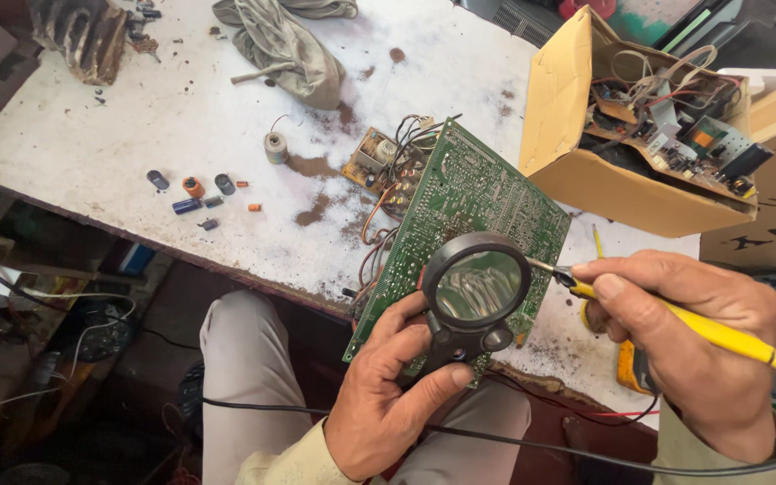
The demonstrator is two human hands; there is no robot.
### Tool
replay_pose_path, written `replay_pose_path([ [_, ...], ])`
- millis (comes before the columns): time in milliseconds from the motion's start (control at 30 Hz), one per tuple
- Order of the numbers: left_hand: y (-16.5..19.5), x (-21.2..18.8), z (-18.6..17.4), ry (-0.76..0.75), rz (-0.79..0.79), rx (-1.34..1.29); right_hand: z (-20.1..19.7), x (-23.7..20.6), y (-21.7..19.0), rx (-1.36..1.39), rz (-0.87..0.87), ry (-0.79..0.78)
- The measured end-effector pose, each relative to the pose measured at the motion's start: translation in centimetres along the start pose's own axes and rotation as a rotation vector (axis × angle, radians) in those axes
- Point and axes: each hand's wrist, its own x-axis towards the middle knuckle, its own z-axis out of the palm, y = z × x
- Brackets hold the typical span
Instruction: The person sits at a cluttered repair bench holding a soldering iron and works on a green circuit board, holding a component against the board while heating its solder joints. They retrieve parts from a drawer, continue soldering, and finally use a magnifying glass to view the board while touching it with the iron.
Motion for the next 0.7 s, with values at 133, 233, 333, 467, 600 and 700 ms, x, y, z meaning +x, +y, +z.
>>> replay_pose_path([
  [133, 0.1, 0.0, -0.2, 0.001, -0.007, -0.035, 0.1, 0.9, -0.8, -0.053, -0.023, -0.063],
  [233, 0.2, 0.0, -0.4, 0.001, -0.008, -0.045, 0.2, 1.3, -1.3, -0.127, -0.053, -0.101],
  [333, 0.2, 0.0, -0.5, 0.002, -0.008, -0.043, 0.4, 1.6, -1.7, -0.176, -0.05, -0.102],
  [467, 0.2, 0.0, -0.5, 0.003, -0.011, -0.047, 0.8, 1.6, -2.1, -0.172, -0.018, -0.068],
  [600, 0.1, 0.0, -0.5, 0.0, -0.011, -0.049, 0.8, 1.8, -2.6, -0.188, 0.018, -0.067],
  [700, 0.1, 0.0, -0.6, -0.002, -0.005, -0.04, 0.9, 1.9, -3.0, -0.215, 0.016, -0.067],
])
